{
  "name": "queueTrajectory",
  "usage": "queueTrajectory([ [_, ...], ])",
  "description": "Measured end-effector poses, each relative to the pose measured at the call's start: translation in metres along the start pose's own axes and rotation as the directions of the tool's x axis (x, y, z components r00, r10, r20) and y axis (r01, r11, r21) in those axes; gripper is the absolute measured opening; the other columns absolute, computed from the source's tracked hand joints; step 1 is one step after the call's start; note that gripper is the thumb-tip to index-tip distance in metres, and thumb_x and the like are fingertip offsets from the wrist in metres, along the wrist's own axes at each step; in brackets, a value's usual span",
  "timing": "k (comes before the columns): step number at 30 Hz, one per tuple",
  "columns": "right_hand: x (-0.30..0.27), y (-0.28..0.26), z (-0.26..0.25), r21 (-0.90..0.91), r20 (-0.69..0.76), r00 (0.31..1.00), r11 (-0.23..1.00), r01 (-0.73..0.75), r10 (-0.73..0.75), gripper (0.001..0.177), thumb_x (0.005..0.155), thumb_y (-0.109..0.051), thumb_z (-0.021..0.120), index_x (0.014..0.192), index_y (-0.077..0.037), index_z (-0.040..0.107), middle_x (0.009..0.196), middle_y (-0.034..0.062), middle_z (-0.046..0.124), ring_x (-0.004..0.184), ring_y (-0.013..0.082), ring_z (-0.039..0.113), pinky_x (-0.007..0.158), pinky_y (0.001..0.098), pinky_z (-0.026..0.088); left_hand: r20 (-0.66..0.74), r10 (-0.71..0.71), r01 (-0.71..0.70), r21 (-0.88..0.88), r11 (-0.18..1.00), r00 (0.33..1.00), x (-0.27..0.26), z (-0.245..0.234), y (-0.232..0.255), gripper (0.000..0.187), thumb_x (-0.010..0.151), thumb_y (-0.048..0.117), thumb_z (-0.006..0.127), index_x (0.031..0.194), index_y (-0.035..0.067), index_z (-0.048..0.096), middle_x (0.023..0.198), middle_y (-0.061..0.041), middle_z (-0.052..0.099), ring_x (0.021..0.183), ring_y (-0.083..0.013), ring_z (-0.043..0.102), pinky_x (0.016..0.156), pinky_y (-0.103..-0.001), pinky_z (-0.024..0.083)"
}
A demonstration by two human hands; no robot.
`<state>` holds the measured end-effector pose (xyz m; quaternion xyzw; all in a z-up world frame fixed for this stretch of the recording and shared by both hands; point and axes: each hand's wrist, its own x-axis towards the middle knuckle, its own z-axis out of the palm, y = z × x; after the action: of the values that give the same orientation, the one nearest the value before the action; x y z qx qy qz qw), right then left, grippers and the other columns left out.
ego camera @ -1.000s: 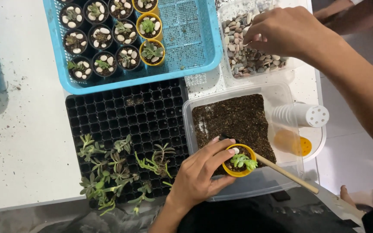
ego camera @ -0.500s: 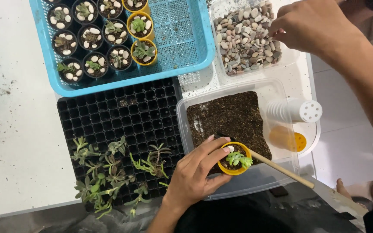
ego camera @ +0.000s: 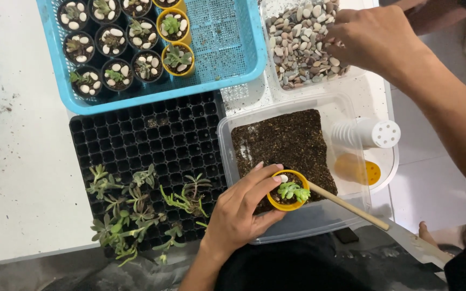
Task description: Potting a succulent cutting into a small yellow pot using soil and decorative stones.
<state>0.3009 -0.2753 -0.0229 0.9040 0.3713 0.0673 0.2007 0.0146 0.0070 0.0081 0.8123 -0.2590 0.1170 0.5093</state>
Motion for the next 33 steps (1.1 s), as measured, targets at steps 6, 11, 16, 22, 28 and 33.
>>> queueTrajectory([
  [6, -0.015, 0.006, 0.003, -0.018, 0.048, 0.999, 1.0, -0.008, 0.009, 0.016, 0.108, -0.04, 0.07, 0.121, -0.041, 0.079, 0.099, -0.0158, 0.079, 0.088, 0.0066, 0.076, 0.057, 0.0248, 0.059, -0.004, -0.004, 0.004, -0.039, 0.999, 1.0, -0.009, 0.003, -0.001, 0.068, 0.101, 0.015, 0.079, 0.15, 0.005, 0.032, 0.147, -0.028, 0.054, 0.135, -0.0415, 0.064, 0.12, -0.059, 0.057],
  [11, -0.025, -0.009, -0.029, 0.367, 0.071, 0.997, 0.929, -0.05, 0.025, 0.011, 0.113, -0.029, 0.071, 0.122, -0.025, 0.075, 0.101, -0.0057, 0.077, 0.089, 0.0116, 0.073, 0.066, 0.0289, 0.056, -0.004, 0.002, -0.002, 0.003, 1.0, 1.0, -0.015, 0.005, -0.001, 0.067, 0.106, 0.018, 0.075, 0.154, 0.009, 0.03, 0.151, -0.023, 0.053, 0.139, -0.0385, 0.063, 0.121, -0.055, 0.059],
  [16, -0.036, -0.017, -0.106, 0.75, 0.101, 0.994, 0.653, -0.104, 0.043, 0.011, 0.12, -0.015, 0.072, 0.123, -0.004, 0.072, 0.104, 0.0078, 0.074, 0.089, 0.0186, 0.069, 0.078, 0.0347, 0.053, -0.035, 0.014, -0.016, -0.041, 0.999, 0.999, -0.015, 0.007, -0.005, 0.073, 0.104, 0.011, 0.079, 0.154, 0.009, 0.028, 0.152, -0.023, 0.051, 0.14, -0.0402, 0.062, 0.126, -0.058, 0.054],
  [22, -0.07, -0.061, -0.182, 0.77, -0.221, 0.919, 0.52, 0.37, -0.327, 0.018, 0.084, -0.02, 0.081, 0.101, -0.013, 0.078, 0.098, 0.0042, 0.08, 0.076, 0.0156, 0.078, 0.048, 0.023, 0.065, -0.015, 0.006, -0.007, -0.045, 0.999, 1.0, -0.014, 0.006, -0.003, 0.073, 0.102, 0.011, 0.081, 0.154, 0.01, 0.029, 0.152, -0.022, 0.052, 0.14, -0.0383, 0.062, 0.128, -0.058, 0.052],
  [28, -0.072, -0.083, -0.19, 0.635, -0.21, 0.86, 0.604, 0.481, -0.465, 0.022, 0.091, -0.025, 0.073, 0.111, -0.015, 0.075, 0.107, 0.0002, 0.071, 0.074, 0.0182, 0.071, 0.046, 0.0362, 0.055, -0.01, 0.013, -0.013, -0.009, 1.0, 1.0, -0.014, 0.004, -0.001, 0.071, 0.103, 0.012, 0.08, 0.153, 0.008, 0.03, 0.151, -0.022, 0.053, 0.14, -0.0378, 0.062, 0.128, -0.056, 0.052],
  [33, -0.076, -0.08, -0.193, 0.607, -0.126, 0.876, 0.662, 0.439, -0.465, 0.028, 0.092, -0.029, 0.068, 0.119, -0.025, 0.073, 0.114, -0.0061, 0.07, 0.077, 0.0184, 0.07, 0.043, 0.039, 0.052, -0.009, 0.005, -0.005, 0.009, 1.0, 1.0, -0.013, 0.002, 0.001, 0.07, 0.102, 0.013, 0.081, 0.151, 0.007, 0.031, 0.149, -0.023, 0.055, 0.137, -0.0373, 0.064, 0.128, -0.054, 0.051],
])
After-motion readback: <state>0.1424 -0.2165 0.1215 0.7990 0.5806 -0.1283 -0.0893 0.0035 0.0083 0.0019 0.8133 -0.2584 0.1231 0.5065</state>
